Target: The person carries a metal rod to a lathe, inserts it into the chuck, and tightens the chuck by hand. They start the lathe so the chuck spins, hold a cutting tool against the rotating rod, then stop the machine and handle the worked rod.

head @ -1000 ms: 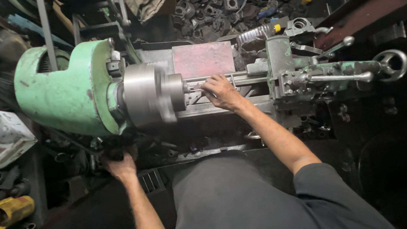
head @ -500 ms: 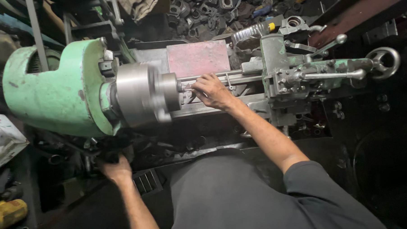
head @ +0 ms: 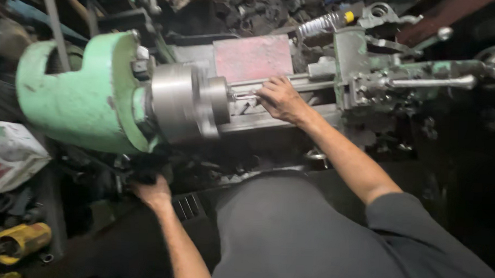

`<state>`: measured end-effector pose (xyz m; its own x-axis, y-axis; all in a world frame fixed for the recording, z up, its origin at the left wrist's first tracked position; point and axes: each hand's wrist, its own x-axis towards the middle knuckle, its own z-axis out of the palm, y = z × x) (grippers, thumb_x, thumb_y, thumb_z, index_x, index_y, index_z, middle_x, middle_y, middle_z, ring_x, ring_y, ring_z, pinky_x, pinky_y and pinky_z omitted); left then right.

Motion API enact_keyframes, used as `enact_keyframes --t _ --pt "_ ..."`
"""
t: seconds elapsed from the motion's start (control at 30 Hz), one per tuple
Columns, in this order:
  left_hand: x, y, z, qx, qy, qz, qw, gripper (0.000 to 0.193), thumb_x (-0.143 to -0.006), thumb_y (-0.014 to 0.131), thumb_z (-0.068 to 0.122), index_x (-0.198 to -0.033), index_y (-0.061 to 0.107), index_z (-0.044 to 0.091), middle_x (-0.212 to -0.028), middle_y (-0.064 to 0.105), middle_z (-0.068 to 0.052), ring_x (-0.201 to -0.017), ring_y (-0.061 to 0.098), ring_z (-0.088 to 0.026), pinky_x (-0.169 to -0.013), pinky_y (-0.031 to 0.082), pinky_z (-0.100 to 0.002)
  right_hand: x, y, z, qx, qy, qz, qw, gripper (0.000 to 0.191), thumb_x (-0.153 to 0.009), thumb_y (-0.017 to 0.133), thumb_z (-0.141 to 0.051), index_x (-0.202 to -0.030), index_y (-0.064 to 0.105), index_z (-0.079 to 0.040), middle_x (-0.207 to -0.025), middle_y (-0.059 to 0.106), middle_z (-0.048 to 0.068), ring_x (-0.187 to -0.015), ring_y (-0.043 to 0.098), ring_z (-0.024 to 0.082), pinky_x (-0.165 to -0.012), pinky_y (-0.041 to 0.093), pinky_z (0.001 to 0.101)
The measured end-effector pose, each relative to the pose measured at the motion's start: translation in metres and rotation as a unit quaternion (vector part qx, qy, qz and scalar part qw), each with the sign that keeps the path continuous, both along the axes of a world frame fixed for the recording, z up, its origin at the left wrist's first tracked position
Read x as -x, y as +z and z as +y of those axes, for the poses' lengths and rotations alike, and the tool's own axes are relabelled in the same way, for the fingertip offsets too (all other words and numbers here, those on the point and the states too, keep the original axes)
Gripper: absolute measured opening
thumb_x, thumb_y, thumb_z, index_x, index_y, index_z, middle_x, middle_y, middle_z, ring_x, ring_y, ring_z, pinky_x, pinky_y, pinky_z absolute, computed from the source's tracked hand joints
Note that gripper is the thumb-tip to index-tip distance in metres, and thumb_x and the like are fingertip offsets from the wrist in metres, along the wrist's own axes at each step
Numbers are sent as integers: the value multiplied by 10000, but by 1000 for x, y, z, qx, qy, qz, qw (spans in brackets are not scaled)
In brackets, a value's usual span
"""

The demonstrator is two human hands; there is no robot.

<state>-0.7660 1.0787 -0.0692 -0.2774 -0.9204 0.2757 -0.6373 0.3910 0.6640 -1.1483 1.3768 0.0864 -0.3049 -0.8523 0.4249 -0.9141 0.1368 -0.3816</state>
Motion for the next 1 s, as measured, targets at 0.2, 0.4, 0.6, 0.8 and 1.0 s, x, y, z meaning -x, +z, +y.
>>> enact_keyframes --t 0.2,0.4,0.6,0.8,1.0 --pt "5 8 4 -1 22 -21 1000 737 -795 854 258 -1345 538 -118 -1321 580 -356 -1265 518 -518 -1126 375 -549 -2 -6 -9 -10 -7 12 1000 188 -931 756 -127 -1086 660 -81 -974 628 61 -995 599 278 -883 422 441" --pt "3 10 8 -60 21 34 997 675 -811 829 247 -1351 567 -64 -1322 623 -304 -1257 571 -470 -1120 424 -521 -4 -9 -18 5 13 6 1000 226 -909 743 -101 -1120 666 -74 -974 629 61 -1004 608 273 -915 428 435" --pt "1 10 8 2 5 35 999 667 -813 805 157 -1363 532 -105 -1288 605 -336 -1213 569 -496 -1067 428 -534 -9 -4 -28 -2 18 2 1000 213 -919 749 -117 -1110 663 -75 -951 615 67 -986 607 274 -915 426 427" --pt "2 7 8 -12 15 62 998 594 -836 791 160 -1338 572 -72 -1280 637 -304 -1214 600 -467 -1075 455 -509 -13 -2 -34 13 11 16 1000 160 -959 749 -136 -1079 655 -87 -951 624 67 -958 611 266 -872 425 426" --pt "-4 9 10 1 -16 64 998 594 -838 770 119 -1361 558 -67 -1306 634 -298 -1240 599 -468 -1106 455 -506 -22 -12 -29 13 -35 28 999 219 -940 749 -141 -1121 640 -84 -1017 641 92 -986 610 302 -899 439 448"
